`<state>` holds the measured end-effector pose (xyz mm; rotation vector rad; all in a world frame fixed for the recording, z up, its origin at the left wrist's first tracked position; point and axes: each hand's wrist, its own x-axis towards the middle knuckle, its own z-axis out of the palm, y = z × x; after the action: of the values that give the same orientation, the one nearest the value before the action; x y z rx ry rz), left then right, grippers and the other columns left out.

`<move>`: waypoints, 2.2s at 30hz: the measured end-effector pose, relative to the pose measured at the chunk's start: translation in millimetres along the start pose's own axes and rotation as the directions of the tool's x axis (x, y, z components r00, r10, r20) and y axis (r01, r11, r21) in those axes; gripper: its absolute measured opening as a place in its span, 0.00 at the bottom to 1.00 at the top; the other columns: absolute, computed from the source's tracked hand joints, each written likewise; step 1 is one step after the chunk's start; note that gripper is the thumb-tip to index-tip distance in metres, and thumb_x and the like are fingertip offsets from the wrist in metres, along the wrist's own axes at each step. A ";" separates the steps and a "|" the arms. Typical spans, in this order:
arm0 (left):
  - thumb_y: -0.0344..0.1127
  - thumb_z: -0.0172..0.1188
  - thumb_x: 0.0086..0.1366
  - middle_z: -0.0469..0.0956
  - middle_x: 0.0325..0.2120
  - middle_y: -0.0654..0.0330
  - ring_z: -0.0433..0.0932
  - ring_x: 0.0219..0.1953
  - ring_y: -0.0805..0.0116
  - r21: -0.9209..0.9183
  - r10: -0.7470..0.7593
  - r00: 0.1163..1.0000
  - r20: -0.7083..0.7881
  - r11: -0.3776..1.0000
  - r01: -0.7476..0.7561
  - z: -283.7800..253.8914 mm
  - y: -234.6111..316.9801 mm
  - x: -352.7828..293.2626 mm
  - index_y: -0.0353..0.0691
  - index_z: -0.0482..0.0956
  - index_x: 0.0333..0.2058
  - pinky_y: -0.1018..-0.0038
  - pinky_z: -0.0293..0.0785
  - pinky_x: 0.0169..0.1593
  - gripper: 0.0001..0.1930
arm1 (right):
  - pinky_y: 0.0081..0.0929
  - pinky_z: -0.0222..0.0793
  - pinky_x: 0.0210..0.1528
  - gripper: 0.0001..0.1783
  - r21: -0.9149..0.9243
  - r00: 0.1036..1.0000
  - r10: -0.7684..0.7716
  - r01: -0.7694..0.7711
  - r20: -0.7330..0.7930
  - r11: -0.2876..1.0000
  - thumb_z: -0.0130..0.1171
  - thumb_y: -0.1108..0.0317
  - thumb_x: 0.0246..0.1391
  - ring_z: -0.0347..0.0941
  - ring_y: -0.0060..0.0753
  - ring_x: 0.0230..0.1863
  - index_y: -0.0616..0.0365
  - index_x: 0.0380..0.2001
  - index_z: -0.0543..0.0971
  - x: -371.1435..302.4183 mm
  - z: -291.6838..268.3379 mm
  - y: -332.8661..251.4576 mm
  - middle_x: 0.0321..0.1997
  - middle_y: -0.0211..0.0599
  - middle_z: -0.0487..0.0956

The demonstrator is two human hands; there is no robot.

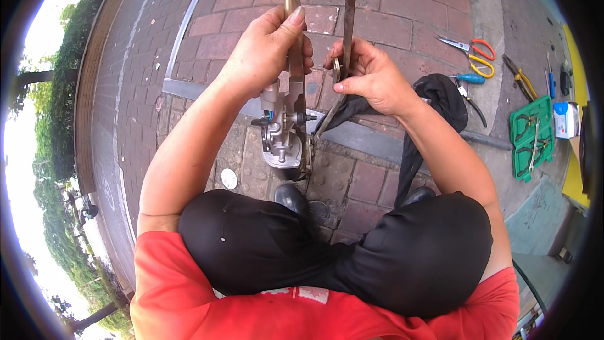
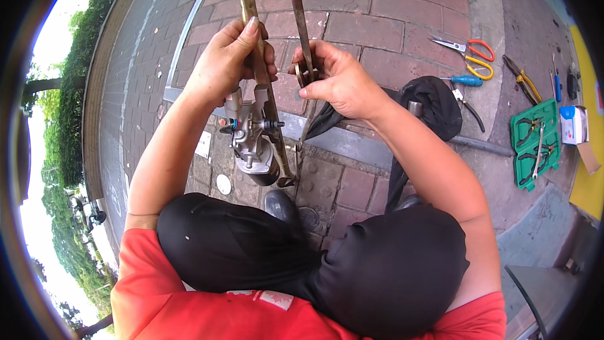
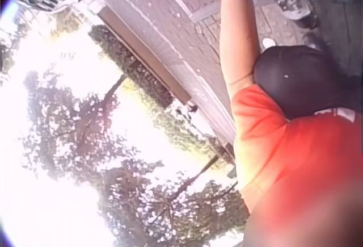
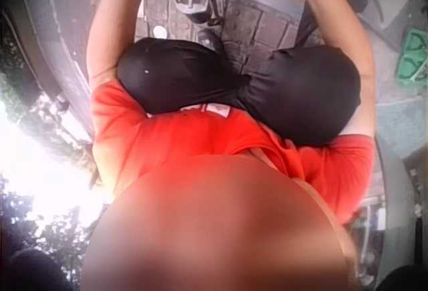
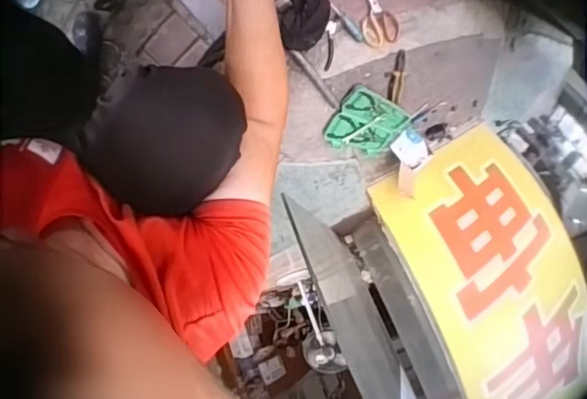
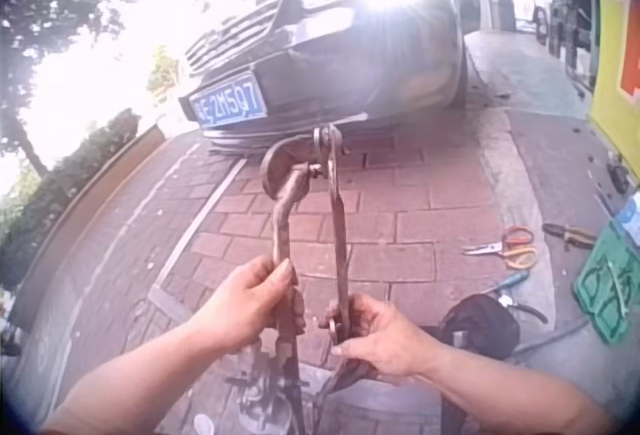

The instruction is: The person sits on the ground and uses a hammer and screwdriver to disassemble and reassemble a mechanical part. They repeatedly strike the part with the hammer and adjust components with the screwdriver.

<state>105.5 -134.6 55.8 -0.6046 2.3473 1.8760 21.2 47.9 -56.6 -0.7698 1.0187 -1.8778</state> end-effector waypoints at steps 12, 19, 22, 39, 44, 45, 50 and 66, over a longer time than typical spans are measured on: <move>0.50 0.45 0.75 0.77 0.28 0.58 0.80 0.29 0.68 -0.019 -0.008 1.000 0.019 1.000 0.009 1.7 -2.4 8.4 0.38 0.67 0.41 0.68 0.82 0.37 0.18 | 0.29 0.66 0.55 0.16 0.161 0.968 0.223 -0.203 -0.117 0.966 0.63 0.62 0.57 0.70 0.28 0.53 0.62 0.44 0.78 12.8 -12.4 3.0 0.48 0.36 0.79; 0.51 0.46 0.74 0.77 0.29 0.58 0.80 0.29 0.68 -0.027 -0.023 1.000 -0.014 0.999 0.023 -2.1 -4.3 12.0 0.38 0.68 0.42 0.67 0.82 0.37 0.19 | 0.28 0.65 0.50 0.27 -0.009 0.830 0.557 -0.557 -0.017 0.830 0.61 0.62 0.54 0.70 0.24 0.50 0.59 0.56 0.73 9.8 3.3 -9.8 0.51 0.31 0.75; 0.51 0.46 0.74 0.77 0.29 0.59 0.80 0.29 0.68 -0.020 -0.032 0.999 -0.023 0.999 0.032 -3.6 -4.1 11.9 0.38 0.68 0.42 0.68 0.82 0.37 0.19 | 0.27 0.66 0.44 0.28 0.076 0.856 0.511 -0.516 0.072 0.853 0.63 0.66 0.48 0.68 0.22 0.44 0.61 0.54 0.72 1.7 10.2 -6.1 0.40 0.26 0.72; 0.50 0.47 0.74 0.77 0.28 0.59 0.79 0.28 0.68 -0.056 -0.042 0.999 0.004 0.998 0.042 -1.2 -5.7 14.8 0.38 0.68 0.42 0.68 0.82 0.36 0.18 | 0.35 0.63 0.61 0.55 -0.245 0.959 0.253 -0.217 0.127 0.945 0.73 0.71 0.40 0.57 0.35 0.69 0.53 0.69 0.53 -3.0 -1.9 13.4 0.67 0.37 0.62; 0.49 0.47 0.74 0.77 0.28 0.59 0.80 0.29 0.66 -0.075 -0.048 0.999 -0.020 0.996 0.047 -4.6 -10.3 19.3 0.39 0.68 0.42 0.66 0.82 0.37 0.17 | 0.33 0.63 0.61 0.47 0.166 0.889 0.436 -0.455 0.140 0.875 0.71 0.69 0.48 0.64 0.33 0.63 0.56 0.68 0.57 4.1 -15.4 24.6 0.62 0.38 0.67; 0.49 0.47 0.74 0.77 0.28 0.59 0.80 0.29 0.66 -0.094 -0.074 0.997 -0.015 0.993 0.073 -5.1 -11.6 19.5 0.39 0.68 0.42 0.66 0.82 0.37 0.17 | 0.33 0.64 0.60 0.45 0.080 0.894 0.418 -0.434 0.164 0.897 0.71 0.69 0.49 0.66 0.33 0.60 0.57 0.67 0.58 5.2 -16.7 26.3 0.60 0.39 0.69; 0.49 0.47 0.74 0.77 0.28 0.59 0.79 0.29 0.66 -0.119 -0.107 0.994 -0.037 0.988 0.102 -7.8 -9.9 23.7 0.40 0.67 0.42 0.65 0.82 0.36 0.16 | 0.29 0.64 0.60 0.44 -0.224 0.944 0.292 -0.255 0.151 0.940 0.71 0.71 0.47 0.69 0.34 0.56 0.65 0.64 0.59 5.3 -6.9 34.5 0.55 0.44 0.73; 0.48 0.49 0.73 0.75 0.25 0.60 0.77 0.26 0.69 -0.124 -0.128 0.971 -0.204 0.987 0.104 4.3 -6.0 19.0 0.39 0.67 0.42 0.67 0.80 0.33 0.17 | 0.26 0.69 0.50 0.25 -0.253 0.959 0.266 -0.234 0.101 0.939 0.64 0.74 0.54 0.71 0.21 0.43 0.60 0.54 0.67 -8.4 -5.4 54.1 0.41 0.29 0.74</move>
<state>89.2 -136.4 43.6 -0.9764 2.2778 1.9903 41.3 40.3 -107.3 -0.8484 1.2103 -1.4841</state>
